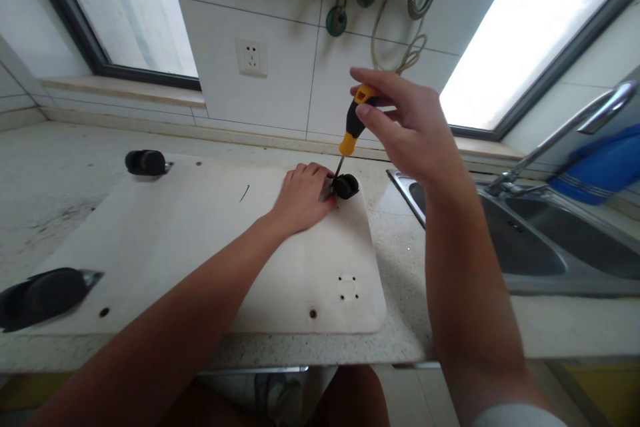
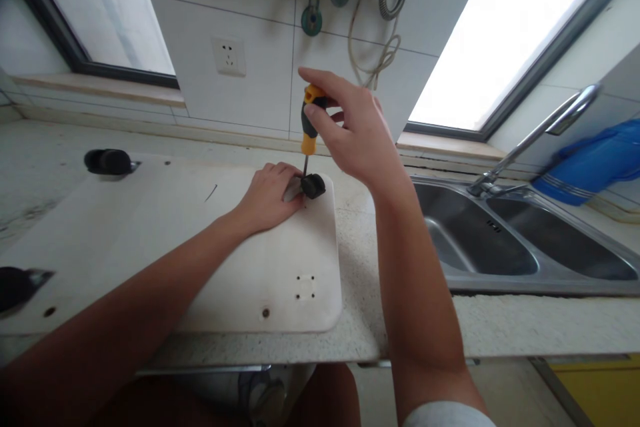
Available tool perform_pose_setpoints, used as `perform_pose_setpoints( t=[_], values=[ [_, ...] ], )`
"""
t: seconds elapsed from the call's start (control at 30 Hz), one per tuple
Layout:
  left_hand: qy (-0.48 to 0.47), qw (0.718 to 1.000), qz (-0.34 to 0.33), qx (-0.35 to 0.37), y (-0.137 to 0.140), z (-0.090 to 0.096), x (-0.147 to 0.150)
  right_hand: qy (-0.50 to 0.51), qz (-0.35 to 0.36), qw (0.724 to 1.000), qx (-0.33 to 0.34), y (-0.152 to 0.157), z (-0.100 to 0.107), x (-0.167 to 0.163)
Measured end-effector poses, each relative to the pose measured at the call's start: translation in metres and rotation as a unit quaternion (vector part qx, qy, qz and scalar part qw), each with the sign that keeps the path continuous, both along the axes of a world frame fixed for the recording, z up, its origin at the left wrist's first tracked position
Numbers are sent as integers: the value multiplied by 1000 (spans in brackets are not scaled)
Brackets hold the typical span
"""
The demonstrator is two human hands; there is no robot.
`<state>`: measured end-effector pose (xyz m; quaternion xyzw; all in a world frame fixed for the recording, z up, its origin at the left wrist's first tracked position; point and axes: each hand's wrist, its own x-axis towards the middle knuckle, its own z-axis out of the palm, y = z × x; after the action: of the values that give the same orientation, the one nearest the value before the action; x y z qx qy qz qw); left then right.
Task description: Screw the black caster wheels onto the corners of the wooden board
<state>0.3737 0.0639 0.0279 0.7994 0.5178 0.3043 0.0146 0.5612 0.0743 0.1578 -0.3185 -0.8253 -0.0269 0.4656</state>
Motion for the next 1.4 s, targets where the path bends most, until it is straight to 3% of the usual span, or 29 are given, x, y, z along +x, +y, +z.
perform_pose_setpoints(
  t=[0.07, 0.23, 0.33, 0.47, 0.53, 0.67, 0.77, 0.83, 0.9, 1.0, 1.1, 1.17, 1.23, 1.33, 1.4],
  values=[
    [0, 1000, 1, 6, 0, 0, 1, 6, -1, 1000, 6, 2, -2, 0],
    [-1, 1000, 3, 10, 1, 0, 1, 67, -134, 980, 132, 9, -17, -18],
    [-1, 1000, 1, 7, 1, 0, 0, 38, -89, 992, 80, 2, -9, -13],
    [0, 1000, -1, 14, 1, -1, 0, 14, 59, 997, -40, 5, 2, 6],
    [2, 1000, 0, 20, 1, -1, 0, 46, 92, 994, -45, 18, -4, 7],
    [2, 1000, 1, 19, 2, -2, 1, 167, 18, 985, 42, 40, -28, -13],
    [-2, 1000, 0, 19, 3, -2, 0, 173, -34, 981, 86, 31, -33, -26],
    [-2, 1000, 0, 20, 4, -2, 0, 126, -13, 990, 58, 17, -24, -23],
    [-1, 1000, 0, 19, 4, -2, 0, 64, 56, 996, -18, 4, -10, -11],
    [0, 1000, 0, 19, 3, -2, 0, 0, 174, 973, -151, -4, 7, 13],
    [-2, 1000, -5, 26, 2, -3, 0, 10, 205, 959, -196, 9, 7, 24],
    [-2, 1000, -9, 28, 2, -3, 0, 53, 162, 974, -149, 26, -5, 20],
    [-3, 1000, -11, 27, 2, -3, -1, 104, 67, 990, -61, 40, -20, 10],
    [-5, 1000, -12, 26, 2, -3, -1, 134, -94, 985, 51, 46, -37, -9],
    [-6, 1000, -12, 25, 2, -3, -1, 100, -133, 982, 89, 38, -40, -18]
  ],
)
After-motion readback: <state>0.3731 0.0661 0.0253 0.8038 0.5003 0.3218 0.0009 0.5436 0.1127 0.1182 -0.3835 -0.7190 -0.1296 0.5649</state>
